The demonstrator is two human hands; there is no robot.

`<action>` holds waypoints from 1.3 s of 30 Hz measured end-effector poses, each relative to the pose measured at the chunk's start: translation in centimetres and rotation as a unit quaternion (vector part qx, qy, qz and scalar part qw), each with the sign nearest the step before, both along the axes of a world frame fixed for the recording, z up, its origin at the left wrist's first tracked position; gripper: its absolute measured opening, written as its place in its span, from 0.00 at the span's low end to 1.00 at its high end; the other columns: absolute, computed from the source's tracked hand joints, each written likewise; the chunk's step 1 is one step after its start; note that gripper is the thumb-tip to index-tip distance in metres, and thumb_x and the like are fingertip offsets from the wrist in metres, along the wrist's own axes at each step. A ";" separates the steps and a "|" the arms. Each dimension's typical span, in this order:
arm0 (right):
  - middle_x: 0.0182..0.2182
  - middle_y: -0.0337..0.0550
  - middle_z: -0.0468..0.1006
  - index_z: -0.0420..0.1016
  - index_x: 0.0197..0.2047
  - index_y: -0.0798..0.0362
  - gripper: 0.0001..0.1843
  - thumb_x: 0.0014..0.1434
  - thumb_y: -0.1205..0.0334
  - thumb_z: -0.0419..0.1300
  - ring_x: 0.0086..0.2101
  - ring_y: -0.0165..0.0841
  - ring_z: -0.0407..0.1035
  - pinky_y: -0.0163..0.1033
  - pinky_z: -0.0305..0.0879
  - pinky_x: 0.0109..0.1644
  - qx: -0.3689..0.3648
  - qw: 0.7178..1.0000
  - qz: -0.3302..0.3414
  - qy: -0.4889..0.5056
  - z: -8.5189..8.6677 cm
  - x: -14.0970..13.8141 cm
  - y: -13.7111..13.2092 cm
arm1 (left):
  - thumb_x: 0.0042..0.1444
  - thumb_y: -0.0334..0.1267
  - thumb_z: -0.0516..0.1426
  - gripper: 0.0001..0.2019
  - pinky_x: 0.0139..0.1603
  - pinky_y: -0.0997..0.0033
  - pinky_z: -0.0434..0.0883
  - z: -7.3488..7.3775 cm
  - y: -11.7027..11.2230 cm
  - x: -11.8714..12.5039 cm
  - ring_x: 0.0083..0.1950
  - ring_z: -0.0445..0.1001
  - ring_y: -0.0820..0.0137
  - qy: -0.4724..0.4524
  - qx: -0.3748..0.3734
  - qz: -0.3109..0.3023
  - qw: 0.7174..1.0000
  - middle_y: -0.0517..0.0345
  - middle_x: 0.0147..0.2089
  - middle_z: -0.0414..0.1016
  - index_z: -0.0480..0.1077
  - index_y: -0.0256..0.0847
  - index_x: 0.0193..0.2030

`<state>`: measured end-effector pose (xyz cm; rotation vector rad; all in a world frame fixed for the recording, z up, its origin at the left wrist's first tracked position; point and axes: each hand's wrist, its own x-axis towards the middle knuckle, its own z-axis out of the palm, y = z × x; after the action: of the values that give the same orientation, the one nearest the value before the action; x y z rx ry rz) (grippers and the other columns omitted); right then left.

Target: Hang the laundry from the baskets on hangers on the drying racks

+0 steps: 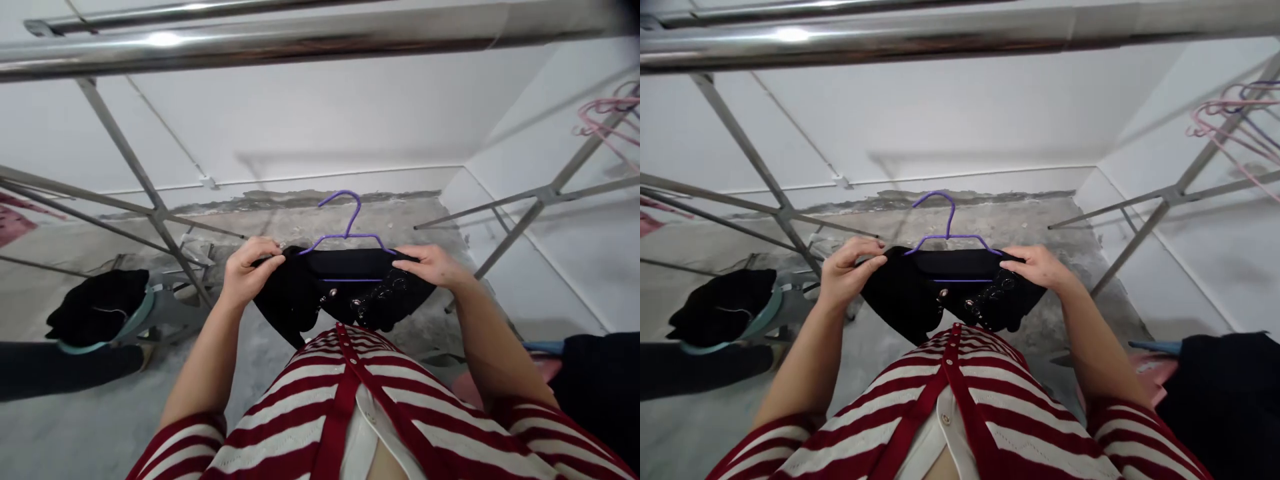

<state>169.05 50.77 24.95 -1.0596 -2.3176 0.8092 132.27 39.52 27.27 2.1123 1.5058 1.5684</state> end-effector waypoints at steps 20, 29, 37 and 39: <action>0.38 0.42 0.82 0.81 0.37 0.50 0.16 0.45 0.52 0.66 0.41 0.43 0.76 0.48 0.71 0.51 0.033 0.981 -0.172 0.088 1.6 -6.1 -1.1 | 0.53 0.45 0.54 0.14 0.42 0.69 0.69 -5.4 0.1 -11.1 0.37 0.73 0.68 -0.092 -0.134 0.085 0.983 0.56 0.33 0.76 0.74 0.36 0.37; 0.35 0.42 0.81 0.80 0.34 0.51 0.13 0.48 0.52 0.65 0.38 0.41 0.75 0.45 0.71 0.45 0.039 0.989 -0.104 0.099 2.1 -10.5 -2.2 | 0.57 0.45 0.55 0.15 0.50 0.65 0.67 -1.2 -1.0 -10.2 0.46 0.71 0.65 0.161 -0.020 0.066 0.984 0.50 0.43 0.75 0.72 0.38 0.46; 0.36 0.43 0.79 0.78 0.35 0.52 0.13 0.52 0.52 0.62 0.37 0.35 0.72 0.39 0.69 0.42 0.046 0.995 -0.027 0.085 2.1 -10.8 -1.9 | 0.59 0.38 0.54 0.08 0.39 0.70 0.68 -1.2 -0.5 -7.4 0.36 0.70 0.69 0.187 0.084 0.087 0.975 0.53 0.32 0.73 0.72 0.37 0.38; 0.38 0.45 0.78 0.77 0.38 0.52 0.15 0.56 0.51 0.58 0.38 0.35 0.72 0.39 0.68 0.44 0.029 0.997 0.013 0.077 2.3 -10.1 -0.9 | 0.58 0.36 0.55 0.06 0.40 0.69 0.69 -1.2 -0.9 -7.5 0.37 0.70 0.68 0.198 0.102 0.099 0.970 0.52 0.34 0.74 0.72 0.38 0.38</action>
<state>158.98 49.83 27.22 -0.9117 -2.2150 0.7983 124.74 38.66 26.09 2.5867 1.7910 1.4775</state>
